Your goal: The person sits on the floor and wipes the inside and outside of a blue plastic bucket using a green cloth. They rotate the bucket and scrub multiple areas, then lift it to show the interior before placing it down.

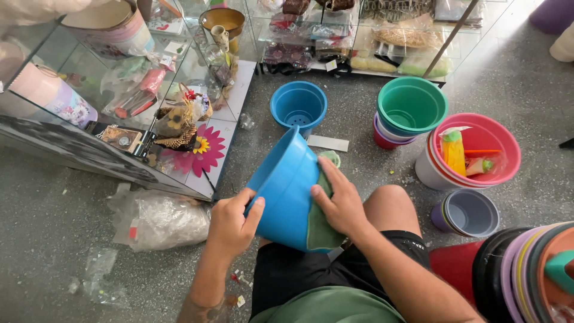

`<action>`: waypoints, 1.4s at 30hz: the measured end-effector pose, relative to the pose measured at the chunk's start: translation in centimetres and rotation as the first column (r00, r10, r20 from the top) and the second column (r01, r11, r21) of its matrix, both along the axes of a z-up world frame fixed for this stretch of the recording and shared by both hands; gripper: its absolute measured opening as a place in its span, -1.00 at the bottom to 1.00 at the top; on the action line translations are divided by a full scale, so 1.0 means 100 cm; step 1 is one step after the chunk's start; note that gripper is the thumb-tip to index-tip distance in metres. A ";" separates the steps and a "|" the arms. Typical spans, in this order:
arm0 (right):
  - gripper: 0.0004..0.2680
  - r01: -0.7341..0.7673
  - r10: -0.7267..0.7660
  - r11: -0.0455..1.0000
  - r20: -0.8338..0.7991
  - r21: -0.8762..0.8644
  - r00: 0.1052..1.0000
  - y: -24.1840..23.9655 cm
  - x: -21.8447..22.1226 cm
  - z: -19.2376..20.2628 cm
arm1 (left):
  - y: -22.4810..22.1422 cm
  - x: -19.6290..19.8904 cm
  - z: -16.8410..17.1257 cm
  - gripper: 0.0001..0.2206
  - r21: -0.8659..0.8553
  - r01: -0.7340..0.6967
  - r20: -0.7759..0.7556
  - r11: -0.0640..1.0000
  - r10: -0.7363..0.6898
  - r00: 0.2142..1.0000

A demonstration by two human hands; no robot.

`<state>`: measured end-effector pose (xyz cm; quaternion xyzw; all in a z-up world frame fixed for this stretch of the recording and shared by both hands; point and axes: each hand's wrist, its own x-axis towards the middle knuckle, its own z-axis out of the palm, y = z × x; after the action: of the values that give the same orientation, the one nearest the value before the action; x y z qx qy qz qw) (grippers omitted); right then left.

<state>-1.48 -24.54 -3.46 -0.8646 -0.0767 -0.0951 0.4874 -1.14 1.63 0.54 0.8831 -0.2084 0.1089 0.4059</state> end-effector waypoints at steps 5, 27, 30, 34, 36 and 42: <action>-0.37 -0.073 0.130 0.973 0.253 -0.221 0.959 0.037 -0.019 0.004 | -0.010 -0.007 0.050 -0.67 0.103 -0.176 -0.309 0.979 0.199 0.930; -0.46 -0.124 0.147 0.986 0.239 -0.108 0.960 0.050 0.017 0.006 | -0.027 -0.008 -0.019 -0.41 0.164 -0.197 -0.100 0.967 0.215 0.972; -0.45 -0.236 0.236 0.971 0.382 -0.048 0.894 0.077 0.008 0.029 | -0.031 -0.015 -0.011 -0.28 0.156 -0.179 -0.046 0.971 0.188 0.981; -0.45 -0.279 0.294 0.956 0.348 -0.095 0.890 0.089 0.034 0.025 | -0.022 -0.011 -0.021 -0.25 0.083 -0.196 -0.020 0.977 0.198 0.980; -0.45 -0.259 0.291 0.955 0.299 -0.143 0.909 0.089 0.055 0.020 | -0.021 -0.011 -0.025 -0.30 0.063 -0.212 -0.014 0.975 0.213 0.977; -0.36 -0.158 0.150 0.986 -0.127 -0.055 0.981 0.049 0.132 0.023 | -0.018 -0.018 -0.041 -0.31 0.079 -0.173 0.106 0.982 0.164 0.981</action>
<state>11.67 -19.59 -1.20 -0.8755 -0.1161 -0.0013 0.4690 -2.92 -0.18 -3.55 0.9081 -0.1574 0.1771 0.3452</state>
